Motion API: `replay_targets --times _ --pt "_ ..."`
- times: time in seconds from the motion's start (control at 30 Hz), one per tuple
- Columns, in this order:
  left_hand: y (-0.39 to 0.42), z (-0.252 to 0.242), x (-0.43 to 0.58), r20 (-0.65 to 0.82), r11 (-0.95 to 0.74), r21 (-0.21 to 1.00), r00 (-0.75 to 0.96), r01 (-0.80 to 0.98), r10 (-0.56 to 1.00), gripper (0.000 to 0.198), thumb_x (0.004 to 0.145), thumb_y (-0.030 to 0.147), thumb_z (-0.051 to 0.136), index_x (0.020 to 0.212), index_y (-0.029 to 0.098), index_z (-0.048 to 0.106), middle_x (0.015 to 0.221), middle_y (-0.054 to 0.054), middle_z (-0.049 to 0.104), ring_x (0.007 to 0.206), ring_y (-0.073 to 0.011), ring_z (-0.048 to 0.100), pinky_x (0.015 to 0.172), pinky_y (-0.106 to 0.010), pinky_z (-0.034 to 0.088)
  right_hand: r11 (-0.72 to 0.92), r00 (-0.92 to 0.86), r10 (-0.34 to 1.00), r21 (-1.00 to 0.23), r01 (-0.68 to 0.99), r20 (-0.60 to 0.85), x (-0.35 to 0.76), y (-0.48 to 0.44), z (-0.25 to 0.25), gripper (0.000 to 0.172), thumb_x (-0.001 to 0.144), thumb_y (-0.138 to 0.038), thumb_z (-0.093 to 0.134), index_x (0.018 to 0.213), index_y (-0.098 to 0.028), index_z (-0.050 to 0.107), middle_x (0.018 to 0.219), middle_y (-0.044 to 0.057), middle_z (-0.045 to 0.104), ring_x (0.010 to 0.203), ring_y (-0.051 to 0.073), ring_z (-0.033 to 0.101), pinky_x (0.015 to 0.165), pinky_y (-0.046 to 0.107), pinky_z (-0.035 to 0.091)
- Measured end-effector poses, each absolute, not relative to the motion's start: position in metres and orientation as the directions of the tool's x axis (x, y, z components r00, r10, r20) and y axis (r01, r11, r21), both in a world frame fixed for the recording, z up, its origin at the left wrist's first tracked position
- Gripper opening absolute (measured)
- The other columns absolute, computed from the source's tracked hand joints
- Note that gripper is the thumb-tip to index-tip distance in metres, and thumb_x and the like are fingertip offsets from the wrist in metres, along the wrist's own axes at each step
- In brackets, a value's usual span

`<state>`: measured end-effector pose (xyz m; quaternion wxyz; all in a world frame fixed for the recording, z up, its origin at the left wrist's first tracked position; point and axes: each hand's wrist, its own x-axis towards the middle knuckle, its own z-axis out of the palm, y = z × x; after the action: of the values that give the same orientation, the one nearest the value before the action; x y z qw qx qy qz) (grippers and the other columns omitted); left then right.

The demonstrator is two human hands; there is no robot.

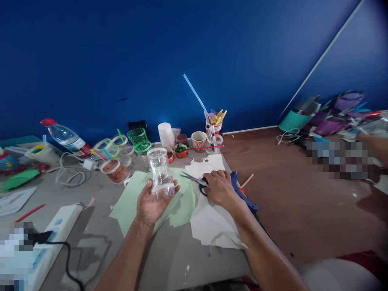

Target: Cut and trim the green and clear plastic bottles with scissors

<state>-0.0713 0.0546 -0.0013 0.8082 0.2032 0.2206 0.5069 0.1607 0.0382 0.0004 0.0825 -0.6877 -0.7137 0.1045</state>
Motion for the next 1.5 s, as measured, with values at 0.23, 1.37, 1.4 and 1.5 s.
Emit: replay_targets --times 0.23,1.37,1.4,1.5 --pt "0.055 -0.005 -0.072 -0.132 0.407 0.544 0.405 -0.733 0.905 0.046 0.077 0.045 0.066 0.111 0.013 0.064 0.107 -0.013 0.071 0.102 -0.0275 0.066 0.101 -0.047 0.044 -0.005 -0.011 0.998 -0.235 0.972 -0.063 0.159 0.039 0.002 0.029 0.079 -0.023 0.055 0.107 -0.019 0.063 0.106 0.010 0.065 0.105 0.030 0.052 0.085 0.039 0.029" --pt "0.045 -0.002 -0.068 -0.139 0.490 0.535 0.501 -0.688 0.854 0.044 0.081 0.034 0.056 0.120 0.014 0.060 0.114 -0.014 0.069 0.108 -0.0301 0.063 0.104 -0.058 0.036 -0.021 -0.301 0.947 -0.914 -0.406 0.112 0.153 0.034 0.019 0.075 0.071 -0.068 0.044 0.123 -0.015 0.052 0.084 0.009 0.052 0.075 0.021 0.046 0.067 0.033 0.039" --pt "0.041 -0.004 -0.064 -0.128 0.532 0.531 0.559 -0.659 0.820 0.044 0.080 0.034 0.057 0.119 0.014 0.061 0.115 -0.014 0.068 0.109 -0.0312 0.062 0.104 -0.059 0.036 -0.005 -0.261 0.960 -0.928 -0.373 0.100 0.154 0.035 0.019 0.078 0.071 -0.070 0.038 0.124 -0.015 0.050 0.084 0.009 0.052 0.074 0.022 0.046 0.066 0.033 0.040" --pt "0.030 -0.012 -0.050 -0.110 0.648 0.555 0.726 -0.522 0.679 0.045 0.078 0.030 0.060 0.119 0.012 0.061 0.120 -0.018 0.066 0.113 -0.0359 0.059 0.100 -0.059 0.038 0.042 -0.154 0.983 -0.942 -0.334 0.099 0.155 0.037 0.021 0.082 0.072 -0.072 0.026 0.128 -0.015 0.046 0.084 0.009 0.050 0.072 0.022 0.045 0.065 0.034 0.039"
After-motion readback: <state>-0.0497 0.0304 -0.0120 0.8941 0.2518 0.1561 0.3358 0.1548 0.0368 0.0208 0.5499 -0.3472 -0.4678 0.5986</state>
